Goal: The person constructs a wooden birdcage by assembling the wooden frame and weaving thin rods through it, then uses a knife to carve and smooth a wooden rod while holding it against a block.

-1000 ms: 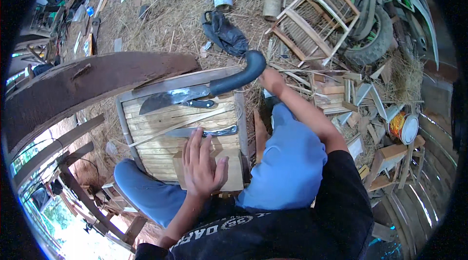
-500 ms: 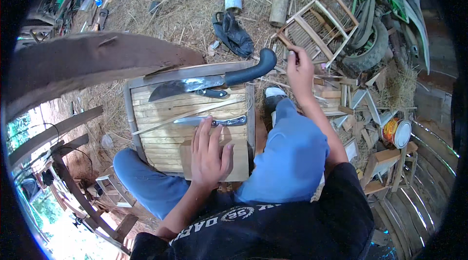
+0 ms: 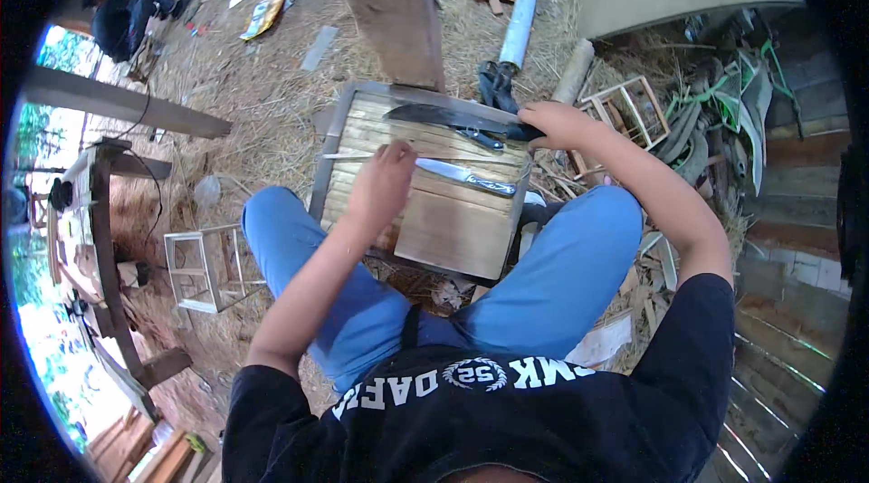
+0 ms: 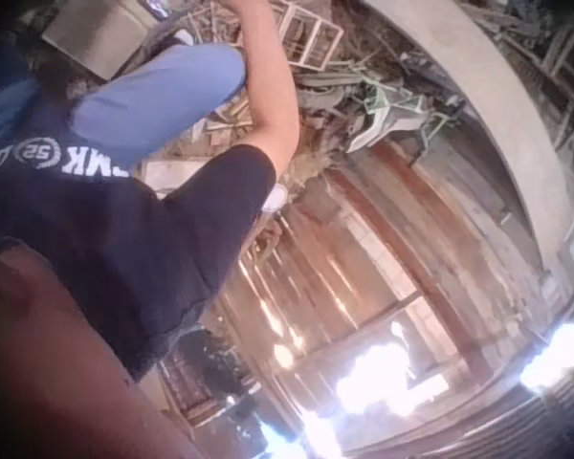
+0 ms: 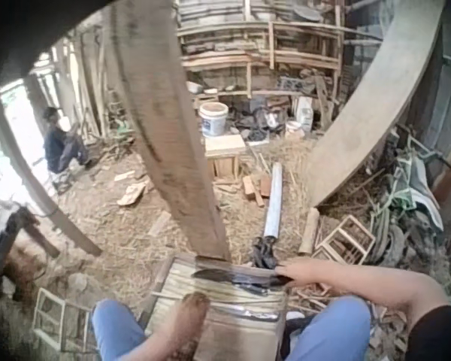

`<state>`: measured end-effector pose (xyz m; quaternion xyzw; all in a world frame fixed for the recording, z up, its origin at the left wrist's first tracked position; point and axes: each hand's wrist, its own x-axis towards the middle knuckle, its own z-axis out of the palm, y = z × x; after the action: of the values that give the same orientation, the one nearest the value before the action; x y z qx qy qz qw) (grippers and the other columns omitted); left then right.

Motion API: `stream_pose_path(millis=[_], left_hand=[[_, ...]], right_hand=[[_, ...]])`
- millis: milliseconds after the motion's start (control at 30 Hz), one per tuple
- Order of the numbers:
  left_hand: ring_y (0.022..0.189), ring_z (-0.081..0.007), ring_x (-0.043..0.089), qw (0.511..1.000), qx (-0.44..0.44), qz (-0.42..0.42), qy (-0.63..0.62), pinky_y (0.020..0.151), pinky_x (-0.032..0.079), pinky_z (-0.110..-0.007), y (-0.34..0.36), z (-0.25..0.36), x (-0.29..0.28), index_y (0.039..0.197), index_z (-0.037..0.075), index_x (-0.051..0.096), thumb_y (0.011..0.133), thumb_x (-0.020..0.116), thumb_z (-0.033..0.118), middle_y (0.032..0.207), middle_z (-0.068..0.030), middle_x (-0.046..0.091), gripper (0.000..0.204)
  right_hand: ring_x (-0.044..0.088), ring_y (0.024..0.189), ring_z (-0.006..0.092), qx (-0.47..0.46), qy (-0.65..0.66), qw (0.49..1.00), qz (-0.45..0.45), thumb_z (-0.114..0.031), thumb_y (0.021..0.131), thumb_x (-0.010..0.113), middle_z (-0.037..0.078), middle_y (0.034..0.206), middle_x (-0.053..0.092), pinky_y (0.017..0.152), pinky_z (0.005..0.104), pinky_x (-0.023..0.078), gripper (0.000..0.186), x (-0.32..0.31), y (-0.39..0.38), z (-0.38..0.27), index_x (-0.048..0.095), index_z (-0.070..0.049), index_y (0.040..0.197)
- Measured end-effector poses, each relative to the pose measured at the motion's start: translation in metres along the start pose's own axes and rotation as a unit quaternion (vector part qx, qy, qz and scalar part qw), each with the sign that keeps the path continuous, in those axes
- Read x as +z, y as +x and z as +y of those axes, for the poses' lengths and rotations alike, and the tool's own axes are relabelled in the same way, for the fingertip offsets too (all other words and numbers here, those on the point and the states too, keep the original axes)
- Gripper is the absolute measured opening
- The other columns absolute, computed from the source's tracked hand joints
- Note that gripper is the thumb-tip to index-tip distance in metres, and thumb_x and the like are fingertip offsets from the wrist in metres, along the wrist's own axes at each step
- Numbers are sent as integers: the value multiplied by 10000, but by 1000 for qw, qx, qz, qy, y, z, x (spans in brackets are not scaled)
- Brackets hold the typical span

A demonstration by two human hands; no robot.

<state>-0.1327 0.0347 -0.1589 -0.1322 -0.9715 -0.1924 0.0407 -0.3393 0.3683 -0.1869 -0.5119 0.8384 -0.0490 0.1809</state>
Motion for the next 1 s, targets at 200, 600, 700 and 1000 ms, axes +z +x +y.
stream_pose_path(millis=[200, 600, 700, 1000], left_hand=[[1014, -325, 644, 989, -11, -37, 142, 844, 554, -449, -21, -44, -2, 993, 43, 650, 856, 608, 48, 1030, -128, 618, 143], [1028, -339, 664, 994, 78, -36, 64, 865, 550, -468, -24, -100, -14, 1051, 94, 688, 881, 631, 69, 1020, -125, 649, 181], [1009, -353, 671, 998, 63, 9, -23, 867, 548, -468, -46, -100, -42, 1022, 89, 721, 895, 645, 67, 1022, -127, 675, 149], [925, -386, 667, 982, 49, 109, -149, 785, 539, -459, -109, -67, -132, 1067, 62, 684, 916, 665, 40, 994, -141, 667, 154]], right_hand=[[674, 1019, 413, 156, 30, 983, -89, -275, 769, 830, 232, 1058, 687, 862, 500, 538, 504, -40, 1, -48, 582, -28, 1132], [730, 923, 390, 388, 91, 906, 141, -553, 765, 753, 211, 961, 749, 827, 480, 565, 590, -74, -22, -189, 751, -51, 1075], [744, 855, 367, 408, 189, 869, 208, -567, 781, 765, 217, 882, 750, 791, 449, 568, 617, -50, -25, -216, 765, -14, 1054], [643, 642, 184, 394, 302, 770, 401, -432, 852, 829, 89, 677, 647, 629, 371, 501, 443, -2, -3, -297, 726, -13, 954]])
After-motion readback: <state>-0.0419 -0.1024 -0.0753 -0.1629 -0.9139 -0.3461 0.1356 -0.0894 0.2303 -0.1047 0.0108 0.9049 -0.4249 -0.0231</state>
